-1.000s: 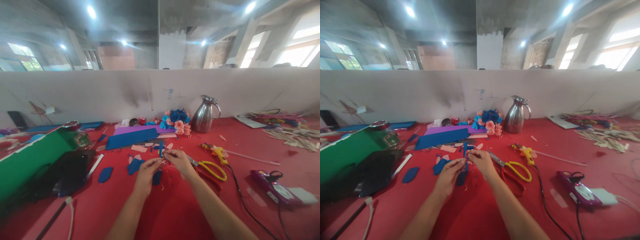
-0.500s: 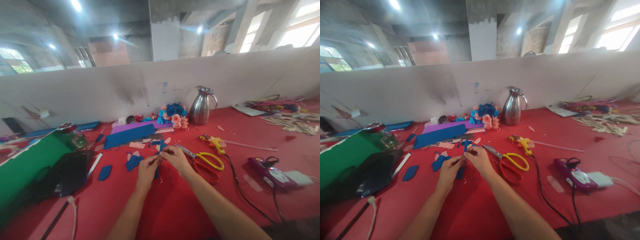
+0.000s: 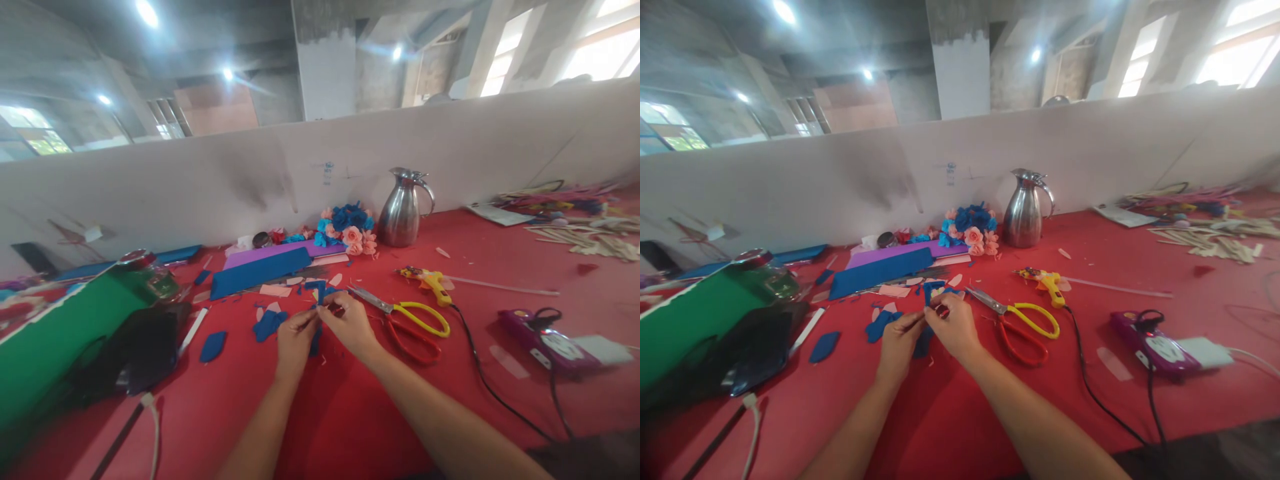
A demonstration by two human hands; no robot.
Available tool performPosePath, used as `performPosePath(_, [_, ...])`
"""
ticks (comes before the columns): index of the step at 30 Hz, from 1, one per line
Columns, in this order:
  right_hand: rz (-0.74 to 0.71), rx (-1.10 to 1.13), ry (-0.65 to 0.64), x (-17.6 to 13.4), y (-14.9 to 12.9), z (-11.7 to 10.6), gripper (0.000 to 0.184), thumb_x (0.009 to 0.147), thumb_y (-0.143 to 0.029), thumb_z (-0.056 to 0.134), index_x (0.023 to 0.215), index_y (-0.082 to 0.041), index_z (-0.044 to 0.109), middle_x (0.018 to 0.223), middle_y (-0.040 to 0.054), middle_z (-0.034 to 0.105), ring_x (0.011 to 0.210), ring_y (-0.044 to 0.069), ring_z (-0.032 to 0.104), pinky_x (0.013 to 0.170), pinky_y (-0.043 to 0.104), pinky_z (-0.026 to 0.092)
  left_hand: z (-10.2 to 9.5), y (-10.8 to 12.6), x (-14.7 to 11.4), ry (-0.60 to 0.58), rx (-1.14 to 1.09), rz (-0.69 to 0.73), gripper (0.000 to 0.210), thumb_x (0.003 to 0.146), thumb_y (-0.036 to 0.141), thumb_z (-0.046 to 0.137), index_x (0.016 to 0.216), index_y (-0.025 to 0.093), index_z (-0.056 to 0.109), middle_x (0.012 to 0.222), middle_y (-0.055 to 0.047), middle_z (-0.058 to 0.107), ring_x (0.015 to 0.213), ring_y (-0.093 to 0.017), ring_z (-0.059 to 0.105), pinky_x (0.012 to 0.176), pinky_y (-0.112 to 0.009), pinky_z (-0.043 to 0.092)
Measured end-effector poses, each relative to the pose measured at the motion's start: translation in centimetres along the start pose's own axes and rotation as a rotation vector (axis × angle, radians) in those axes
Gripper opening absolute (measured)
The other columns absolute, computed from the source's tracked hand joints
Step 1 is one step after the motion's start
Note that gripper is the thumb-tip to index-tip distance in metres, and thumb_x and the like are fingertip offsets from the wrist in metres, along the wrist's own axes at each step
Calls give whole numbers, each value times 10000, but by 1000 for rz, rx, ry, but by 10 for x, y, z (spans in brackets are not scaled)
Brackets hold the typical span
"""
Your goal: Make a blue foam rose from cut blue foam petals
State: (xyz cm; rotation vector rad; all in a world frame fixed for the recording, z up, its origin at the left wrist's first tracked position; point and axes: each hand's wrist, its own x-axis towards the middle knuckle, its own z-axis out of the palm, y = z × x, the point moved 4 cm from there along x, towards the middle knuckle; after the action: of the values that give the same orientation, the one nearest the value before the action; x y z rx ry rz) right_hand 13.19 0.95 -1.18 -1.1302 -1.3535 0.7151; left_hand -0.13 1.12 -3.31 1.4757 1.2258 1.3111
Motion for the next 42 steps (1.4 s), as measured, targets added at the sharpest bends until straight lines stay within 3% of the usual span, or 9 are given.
performPosePath(6, [-75,-7,36,-3,-5,0,135,765,-294,591,722,-179,645,756,38,661,633,138,603,558,236,478,-5,8,-1,85,118,93,200,731,296,635,832,201,778,820,-51,756,745,-193,663,709,-279,505])
performPosePath(15, [-140,-76,54,-6,-10,-1,123,784,-245,586,704,-176,650,757,43,636,619,134,591,552,236,481,-2,19,-3,53,140,127,194,707,225,595,774,198,775,808,-44,755,737,-190,662,714,-276,511])
performPosePath(23, [-252,-99,53,-13,-16,0,106,821,-245,585,803,-196,678,839,47,653,682,130,604,585,229,496,-3,20,-4,52,127,139,190,710,219,579,749,193,763,742,-33,740,717,-183,648,705,-270,499])
performPosePath(30, [-289,-120,29,-15,-16,0,115,840,-249,588,860,-208,694,897,59,661,785,150,627,713,265,525,-3,21,-5,32,137,165,194,727,229,562,725,199,753,754,-32,739,697,-179,633,678,-267,488])
performPosePath(42, [-262,-139,14,-17,-18,-1,146,849,-245,548,805,-198,679,875,65,648,722,148,609,607,249,505,-1,20,-6,58,152,217,176,735,260,571,725,189,731,744,-40,720,693,-174,623,689,-264,475])
